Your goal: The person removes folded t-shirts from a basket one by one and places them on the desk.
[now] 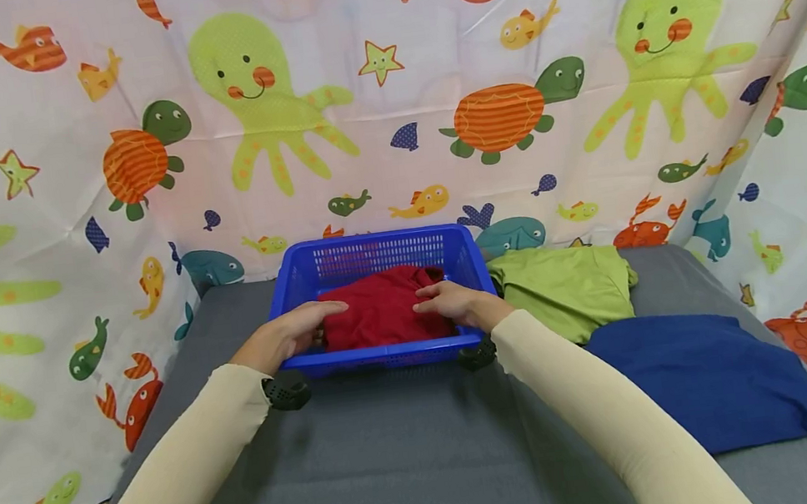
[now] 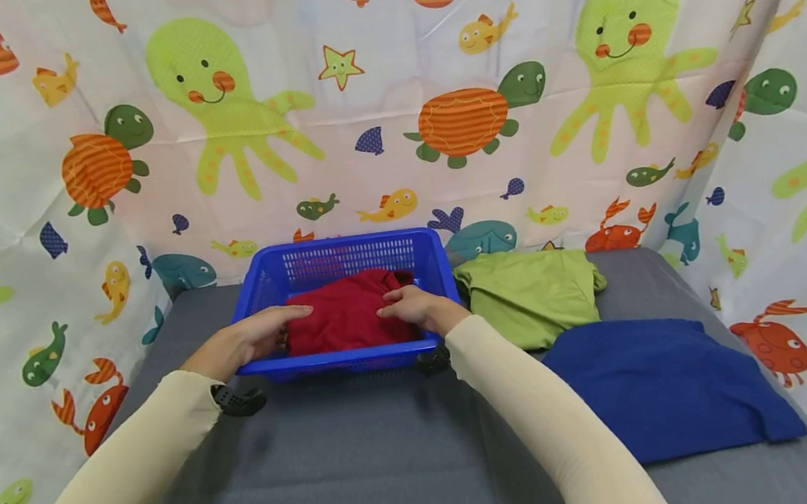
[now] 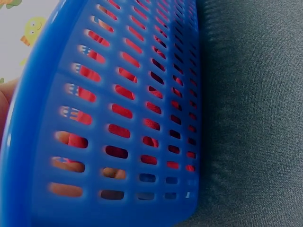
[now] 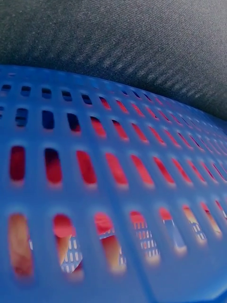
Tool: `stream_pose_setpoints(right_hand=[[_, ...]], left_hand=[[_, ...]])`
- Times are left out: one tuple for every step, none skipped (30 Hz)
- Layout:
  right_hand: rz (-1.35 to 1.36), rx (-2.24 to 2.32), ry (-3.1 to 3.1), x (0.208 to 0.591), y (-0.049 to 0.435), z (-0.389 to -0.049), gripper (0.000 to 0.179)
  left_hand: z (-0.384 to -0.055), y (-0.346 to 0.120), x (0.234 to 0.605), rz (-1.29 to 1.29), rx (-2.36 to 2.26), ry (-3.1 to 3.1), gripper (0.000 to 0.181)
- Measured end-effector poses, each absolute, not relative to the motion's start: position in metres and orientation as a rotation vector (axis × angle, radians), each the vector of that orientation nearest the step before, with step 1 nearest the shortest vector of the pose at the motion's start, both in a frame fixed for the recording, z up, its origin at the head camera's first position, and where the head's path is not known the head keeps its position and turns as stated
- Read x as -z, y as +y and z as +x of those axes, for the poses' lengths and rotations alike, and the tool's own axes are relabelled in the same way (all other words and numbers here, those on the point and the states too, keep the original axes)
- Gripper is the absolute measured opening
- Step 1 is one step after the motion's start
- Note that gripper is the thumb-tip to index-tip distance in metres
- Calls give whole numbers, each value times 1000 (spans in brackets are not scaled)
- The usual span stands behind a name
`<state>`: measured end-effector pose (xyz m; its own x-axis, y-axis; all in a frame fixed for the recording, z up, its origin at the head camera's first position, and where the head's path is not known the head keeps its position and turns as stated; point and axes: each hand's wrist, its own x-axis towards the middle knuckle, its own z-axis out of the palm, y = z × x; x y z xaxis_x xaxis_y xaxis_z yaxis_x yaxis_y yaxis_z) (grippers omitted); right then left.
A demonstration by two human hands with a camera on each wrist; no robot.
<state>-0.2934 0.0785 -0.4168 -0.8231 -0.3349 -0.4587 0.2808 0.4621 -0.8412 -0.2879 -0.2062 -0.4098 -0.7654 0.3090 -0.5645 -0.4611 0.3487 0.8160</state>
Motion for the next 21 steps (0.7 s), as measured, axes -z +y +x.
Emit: stream_pose_setpoints(right_hand=[[-44, 1386, 2132, 417, 79, -293, 59], [-43, 1397, 2125, 418, 79, -293, 59], [-46, 1404, 2115, 419, 78, -292, 59], [-50, 1412, 2105, 419, 78, -292, 60], [-50, 1425, 2094, 420, 78, -292, 60], [-50, 1437, 2086, 420, 78, -291, 61], [-53, 1446, 2084, 420, 78, -291, 61], [-54, 1452, 2084, 420, 78, -291, 61], [-63, 1449, 2095, 419, 78, -291, 61], [-66, 1452, 2107, 418, 79, -291, 60], [-65, 1455, 2118, 417, 79, -291, 60], [-67, 1454, 2128, 416, 80, -291, 58], [-66, 1450, 2138, 415, 80, -291, 57], [-64, 1445, 2152, 415, 81, -291, 57], [-59, 1442, 2164, 414, 81, -290, 56], [-49, 1445, 2171, 413, 82, -290, 56], [-43, 1446, 2174, 413, 82, -290, 57], [-41, 1441, 2176, 413, 83, -289, 59], [-42, 1437, 2168, 414, 83, -289, 62], [-47, 1428, 2153, 415, 83, -289, 66], [-57, 1417, 2129, 416, 83, -288, 70]], left_hand=[[-288, -207, 411, -124, -1473, 1946, 60], [-287, -207, 411, -114, -1457, 1949, 61], [-287, -208, 411, -98, -1441, 1949, 63], [-286, -209, 411, -82, -1432, 1948, 64], [-285, -209, 412, -66, -1431, 1944, 65], [-285, -209, 412, -49, -1433, 1940, 65], [-285, -209, 413, -33, -1439, 1936, 66], [-284, -208, 413, -23, -1447, 1935, 66], [-284, -208, 413, -17, -1462, 1929, 67], [-285, -207, 414, -13, -1472, 1928, 67], [-285, -207, 414, -11, -1477, 1929, 68], [-284, -206, 413, -10, -1476, 1931, 69], [-284, -206, 413, -18, -1475, 1930, 69], [-284, -205, 413, -19, -1468, 1936, 70], [-283, -205, 412, -17, -1463, 1942, 70], [-283, -205, 412, -13, -1461, 1947, 70], [-283, -204, 412, -11, -1461, 1952, 69], [-283, -204, 412, -15, -1465, 1956, 69], [-283, -204, 412, -23, -1468, 1961, 69], [-282, -204, 412, -24, -1462, 1968, 69], [-282, -204, 413, -30, -1456, 1974, 68]])
